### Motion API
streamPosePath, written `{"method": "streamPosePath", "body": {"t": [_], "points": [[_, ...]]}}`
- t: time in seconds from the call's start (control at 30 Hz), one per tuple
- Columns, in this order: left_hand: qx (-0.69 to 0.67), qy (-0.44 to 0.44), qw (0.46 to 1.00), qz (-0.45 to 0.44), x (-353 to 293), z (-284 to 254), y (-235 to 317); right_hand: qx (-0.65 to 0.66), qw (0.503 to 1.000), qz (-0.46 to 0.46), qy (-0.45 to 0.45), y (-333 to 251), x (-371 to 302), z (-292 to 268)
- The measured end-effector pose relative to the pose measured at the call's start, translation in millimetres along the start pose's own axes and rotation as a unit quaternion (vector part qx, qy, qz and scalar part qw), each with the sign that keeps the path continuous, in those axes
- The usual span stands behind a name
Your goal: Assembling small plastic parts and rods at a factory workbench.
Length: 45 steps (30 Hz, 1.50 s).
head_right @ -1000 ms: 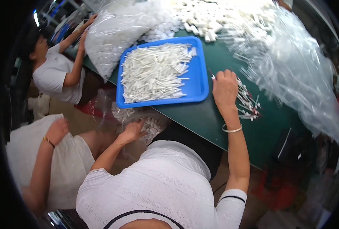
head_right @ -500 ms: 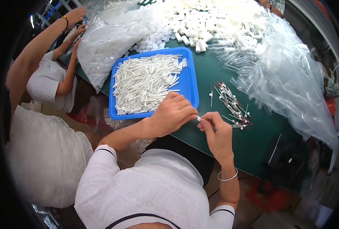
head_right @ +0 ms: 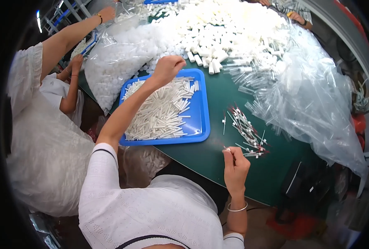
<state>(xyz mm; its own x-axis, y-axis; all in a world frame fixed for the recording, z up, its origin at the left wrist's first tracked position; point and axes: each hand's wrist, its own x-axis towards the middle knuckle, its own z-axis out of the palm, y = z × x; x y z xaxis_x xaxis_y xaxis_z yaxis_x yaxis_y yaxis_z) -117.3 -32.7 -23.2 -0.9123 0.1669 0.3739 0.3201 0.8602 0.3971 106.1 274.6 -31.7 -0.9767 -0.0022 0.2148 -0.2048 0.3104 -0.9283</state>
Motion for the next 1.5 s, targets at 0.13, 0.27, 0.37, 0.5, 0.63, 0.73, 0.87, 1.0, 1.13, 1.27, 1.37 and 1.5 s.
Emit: {"method": "streamPosePath", "body": {"t": [0.13, 0.27, 0.37, 0.5, 0.63, 0.73, 0.87, 1.0, 1.13, 1.27, 1.37, 1.5], "points": [[0.16, 0.002, 0.987, 0.02, 54, 59, -44, -0.05, 0.998, 0.001, 0.024, -4, -5, 1], [0.17, 0.015, 0.985, 0.0, 64, 74, -57, -0.018, 0.999, 0.048, 0.012, 5, -10, -2], [0.176, 0.064, 0.982, 0.014, 68, 83, -61, 0.01, 0.999, 0.048, -0.006, 1, -12, 2], [0.188, 0.062, 0.98, 0.013, 53, 66, -62, 0.001, 1.0, 0.001, -0.016, -2, -18, 9], [-0.114, 0.017, 0.988, -0.099, 18, 14, -6, -0.007, 0.999, 0.031, 0.0, -2, -26, -4], [-0.536, -0.119, 0.825, -0.136, -49, -11, 65, -0.002, 1.0, 0.016, 0.004, -10, -19, -4], [-0.727, -0.22, 0.607, -0.232, -146, -21, 129, -0.006, 0.997, -0.068, -0.023, -27, -10, 11], [-0.793, -0.226, 0.493, -0.277, -171, -5, 142, -0.037, 0.996, -0.082, -0.022, -35, -16, 7], [-0.799, -0.236, 0.482, -0.271, -181, 4, 143, -0.044, 0.996, -0.074, -0.009, -33, -25, 9], [-0.798, -0.234, 0.501, -0.242, -184, 5, 143, -0.058, 0.995, -0.083, -0.024, -33, -29, 8], [-0.783, -0.223, 0.527, -0.245, -186, 2, 142, -0.059, 0.994, -0.092, -0.025, -33, -29, 9], [-0.773, -0.222, 0.547, -0.232, -186, 1, 139, -0.036, 0.997, -0.064, -0.026, -36, -29, 9]]}}
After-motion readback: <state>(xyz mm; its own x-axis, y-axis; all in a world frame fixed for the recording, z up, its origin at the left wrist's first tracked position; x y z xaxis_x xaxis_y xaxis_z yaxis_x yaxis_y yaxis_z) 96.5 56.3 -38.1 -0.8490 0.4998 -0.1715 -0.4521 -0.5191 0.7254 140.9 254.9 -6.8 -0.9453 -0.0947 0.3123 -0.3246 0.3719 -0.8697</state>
